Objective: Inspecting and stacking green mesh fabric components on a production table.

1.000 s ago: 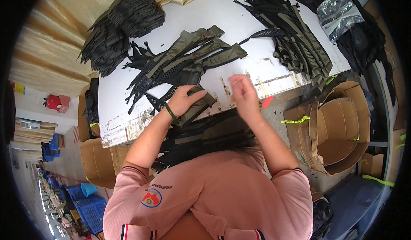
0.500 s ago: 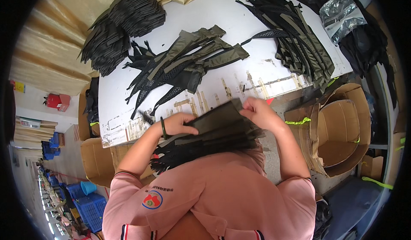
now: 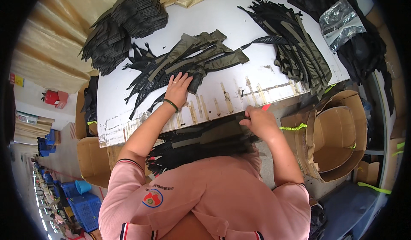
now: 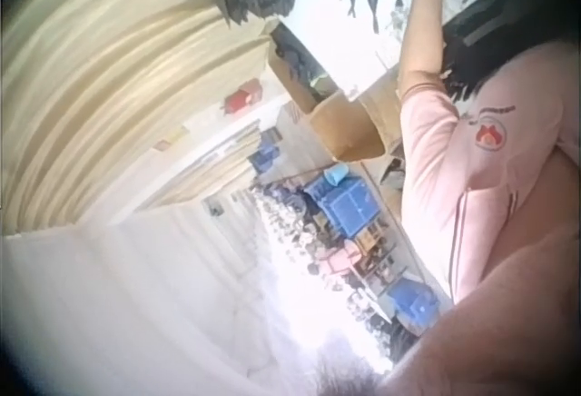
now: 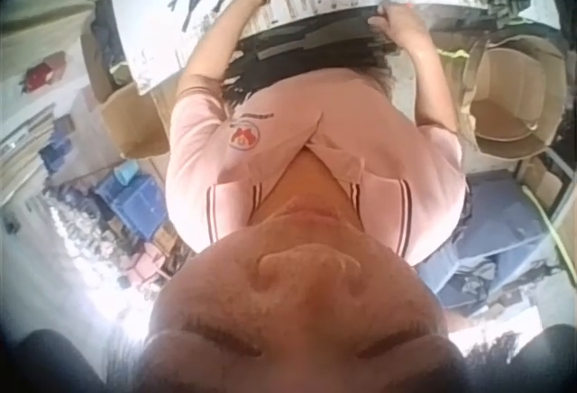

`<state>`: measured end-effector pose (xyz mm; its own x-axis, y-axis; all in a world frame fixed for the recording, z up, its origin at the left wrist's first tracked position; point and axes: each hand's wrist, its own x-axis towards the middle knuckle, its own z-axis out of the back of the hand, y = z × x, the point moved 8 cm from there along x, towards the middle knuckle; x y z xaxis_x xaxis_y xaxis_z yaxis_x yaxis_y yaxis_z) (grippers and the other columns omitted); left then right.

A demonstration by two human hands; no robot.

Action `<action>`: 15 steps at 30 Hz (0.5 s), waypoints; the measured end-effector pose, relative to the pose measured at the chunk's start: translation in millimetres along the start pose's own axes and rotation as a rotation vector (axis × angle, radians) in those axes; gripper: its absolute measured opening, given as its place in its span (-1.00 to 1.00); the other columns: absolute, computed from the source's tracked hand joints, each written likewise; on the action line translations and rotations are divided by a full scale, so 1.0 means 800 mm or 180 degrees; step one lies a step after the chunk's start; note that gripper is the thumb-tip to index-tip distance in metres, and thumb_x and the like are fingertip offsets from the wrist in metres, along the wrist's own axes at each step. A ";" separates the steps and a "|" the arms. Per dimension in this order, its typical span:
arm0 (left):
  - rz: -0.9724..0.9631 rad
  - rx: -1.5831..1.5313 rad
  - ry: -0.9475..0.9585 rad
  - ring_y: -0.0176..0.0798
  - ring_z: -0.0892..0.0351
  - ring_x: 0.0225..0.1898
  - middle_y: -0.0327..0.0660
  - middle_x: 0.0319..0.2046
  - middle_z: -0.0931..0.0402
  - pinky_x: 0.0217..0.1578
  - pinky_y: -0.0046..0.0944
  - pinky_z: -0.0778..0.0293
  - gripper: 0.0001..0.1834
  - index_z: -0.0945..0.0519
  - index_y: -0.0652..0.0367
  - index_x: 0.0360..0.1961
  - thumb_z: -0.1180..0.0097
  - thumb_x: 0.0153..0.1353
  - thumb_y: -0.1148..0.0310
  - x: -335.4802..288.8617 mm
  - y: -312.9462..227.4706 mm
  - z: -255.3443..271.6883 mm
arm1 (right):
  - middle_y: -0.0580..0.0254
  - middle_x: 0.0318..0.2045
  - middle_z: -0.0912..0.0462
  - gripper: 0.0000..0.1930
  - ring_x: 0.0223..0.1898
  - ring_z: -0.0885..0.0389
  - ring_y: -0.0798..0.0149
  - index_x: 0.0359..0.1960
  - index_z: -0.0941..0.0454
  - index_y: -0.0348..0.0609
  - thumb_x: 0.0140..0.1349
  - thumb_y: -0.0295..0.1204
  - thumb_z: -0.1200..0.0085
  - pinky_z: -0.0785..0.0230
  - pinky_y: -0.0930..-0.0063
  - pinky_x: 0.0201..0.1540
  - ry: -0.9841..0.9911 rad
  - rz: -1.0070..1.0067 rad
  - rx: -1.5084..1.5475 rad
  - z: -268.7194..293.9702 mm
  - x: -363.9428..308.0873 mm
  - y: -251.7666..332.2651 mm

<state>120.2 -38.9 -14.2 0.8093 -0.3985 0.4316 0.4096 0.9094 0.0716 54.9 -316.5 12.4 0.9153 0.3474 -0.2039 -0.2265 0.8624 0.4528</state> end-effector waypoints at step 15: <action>0.0285 -0.0599 0.1306 -0.09 -0.43 0.15 -0.11 -0.04 -0.54 0.31 0.13 -0.03 -0.48 -0.46 0.07 0.06 -0.05 -0.01 0.58 0.000 0.011 -0.038 | 0.01 -0.36 -0.60 -0.76 -0.30 -0.57 -0.08 -0.28 -0.47 -0.22 0.13 -0.34 -0.19 -0.40 0.17 -0.23 0.0177 0.0892 0.0854 -0.026 0.012 0.067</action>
<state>136.4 -34.1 -40.8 0.9292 -0.3680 0.0341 0.3692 0.9201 -0.1308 44.6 -259.3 16.4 0.8093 0.5815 -0.0835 -0.3631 0.6069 0.7070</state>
